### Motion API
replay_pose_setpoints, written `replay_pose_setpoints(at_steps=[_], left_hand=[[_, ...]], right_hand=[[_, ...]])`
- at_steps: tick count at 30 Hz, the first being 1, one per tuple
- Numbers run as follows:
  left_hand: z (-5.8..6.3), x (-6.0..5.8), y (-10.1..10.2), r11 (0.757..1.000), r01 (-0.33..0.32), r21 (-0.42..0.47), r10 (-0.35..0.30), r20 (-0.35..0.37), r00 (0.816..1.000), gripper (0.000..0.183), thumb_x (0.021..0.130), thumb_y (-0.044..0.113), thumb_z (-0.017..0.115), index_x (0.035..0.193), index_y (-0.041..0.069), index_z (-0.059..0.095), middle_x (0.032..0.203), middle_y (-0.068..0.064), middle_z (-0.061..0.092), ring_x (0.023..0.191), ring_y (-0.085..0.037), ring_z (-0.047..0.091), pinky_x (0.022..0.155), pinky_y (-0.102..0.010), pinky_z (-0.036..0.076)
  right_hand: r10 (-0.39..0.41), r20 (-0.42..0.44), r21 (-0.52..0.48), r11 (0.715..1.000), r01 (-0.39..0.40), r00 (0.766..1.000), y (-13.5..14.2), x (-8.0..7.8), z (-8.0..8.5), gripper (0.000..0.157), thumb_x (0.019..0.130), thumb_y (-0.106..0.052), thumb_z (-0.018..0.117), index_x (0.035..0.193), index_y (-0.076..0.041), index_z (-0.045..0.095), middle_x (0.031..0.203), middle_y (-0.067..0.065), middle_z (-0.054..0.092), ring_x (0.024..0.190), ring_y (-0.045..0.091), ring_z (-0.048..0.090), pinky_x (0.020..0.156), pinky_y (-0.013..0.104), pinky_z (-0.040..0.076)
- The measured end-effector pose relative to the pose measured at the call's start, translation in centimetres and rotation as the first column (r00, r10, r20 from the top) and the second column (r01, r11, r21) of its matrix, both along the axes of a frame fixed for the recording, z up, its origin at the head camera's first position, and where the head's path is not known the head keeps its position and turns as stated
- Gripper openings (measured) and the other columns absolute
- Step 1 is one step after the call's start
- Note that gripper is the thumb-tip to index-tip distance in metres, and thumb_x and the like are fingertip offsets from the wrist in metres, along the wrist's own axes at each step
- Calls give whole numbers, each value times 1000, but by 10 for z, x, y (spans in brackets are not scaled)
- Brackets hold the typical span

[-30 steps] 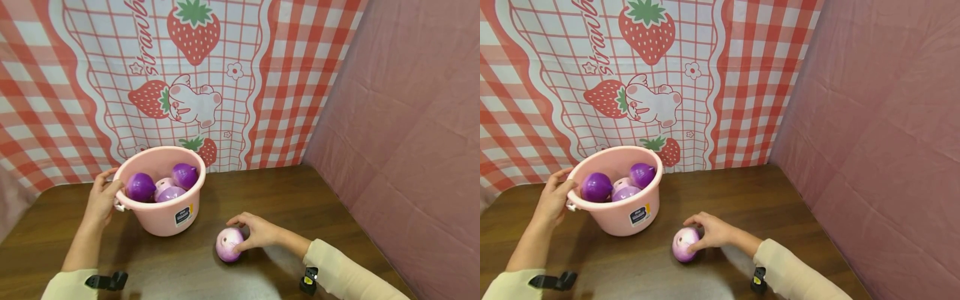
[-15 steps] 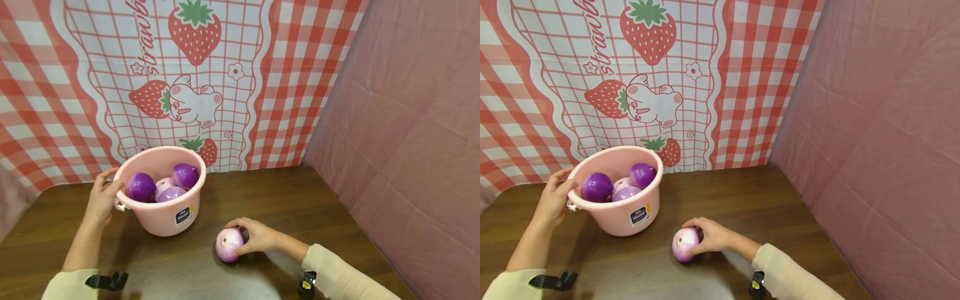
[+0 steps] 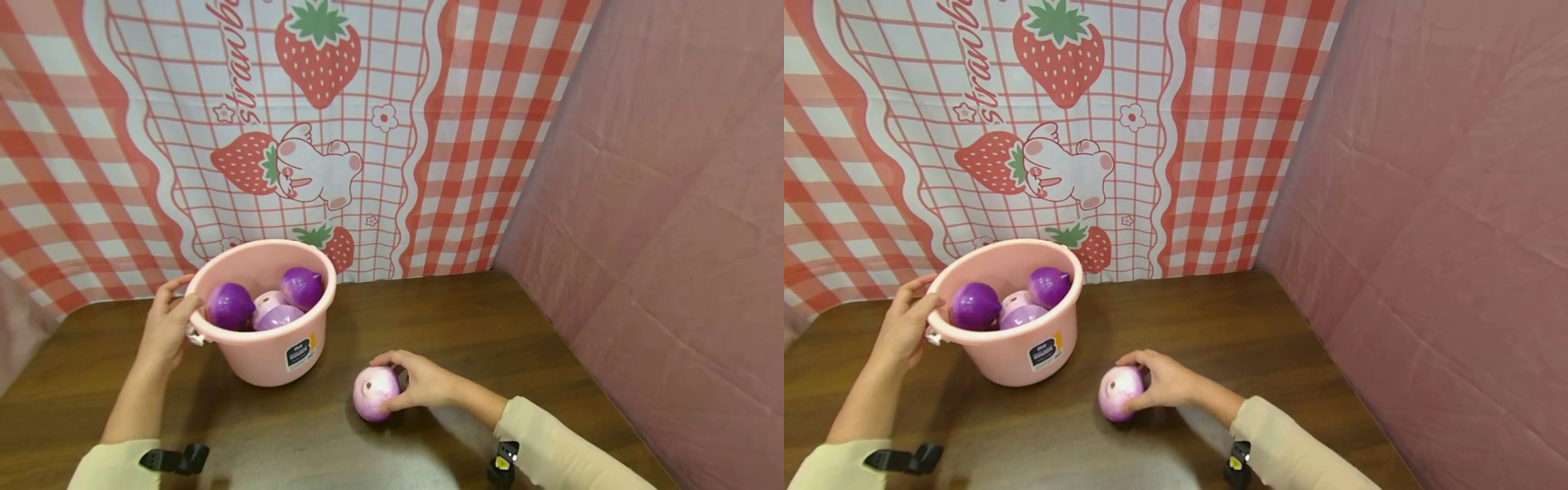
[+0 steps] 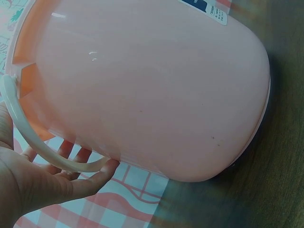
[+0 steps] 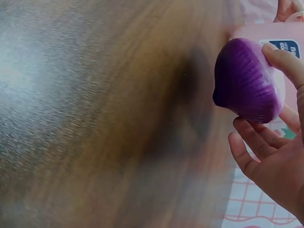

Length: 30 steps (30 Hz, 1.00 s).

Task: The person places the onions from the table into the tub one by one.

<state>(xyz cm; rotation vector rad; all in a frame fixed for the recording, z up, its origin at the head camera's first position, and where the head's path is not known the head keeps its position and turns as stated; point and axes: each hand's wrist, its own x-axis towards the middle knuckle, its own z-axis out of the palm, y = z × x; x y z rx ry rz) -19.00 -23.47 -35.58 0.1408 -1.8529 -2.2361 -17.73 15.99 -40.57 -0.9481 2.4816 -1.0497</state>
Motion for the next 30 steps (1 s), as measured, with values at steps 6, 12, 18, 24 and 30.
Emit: replay_pose_setpoints(at_steps=[6,12,18,24,30], left_hand=[[0,0,0,1000,2,0,-2,-2,1000,35,88,3,47,111,30,45,67,10,58,49,-1,54,42,-16,47],[-1,0,-1,1000,2,2,-2,0,1000,36,88,3,47,111,30,45,67,10,58,49,-1,54,42,-16,47],[-2,0,-1,1000,6,4,-6,-3,1000,35,88,3,47,111,30,45,68,11,59,49,-2,55,42,-16,48],[-2,-1,-2,1000,5,-7,-5,5,1000,35,88,3,47,110,31,44,69,11,59,49,-2,55,42,-16,48],[-2,-2,-3,1000,2,-20,-2,11,1000,36,88,3,48,110,32,44,69,11,59,50,-2,55,42,-16,48]], right_hand=[[-11,-9,-22,1000,11,1000,-1,-4,12,61,71,-23,81,124,-10,53,115,6,57,100,16,54,75,27,55],[-24,-25,-24,999,23,999,-4,-7,23,62,71,-24,81,125,-11,53,116,7,56,101,18,54,75,24,54],[-6,-48,-62,998,3,999,-10,-11,36,62,72,-22,80,125,-10,52,117,9,56,100,21,55,76,31,57],[-3,-52,-99,995,-2,999,-18,-16,53,64,71,-21,81,126,-12,51,117,4,56,98,16,56,77,33,57],[5,-80,-116,993,-14,997,-27,-20,68,64,71,-20,81,127,-12,51,117,4,57,99,17,57,78,37,57]])
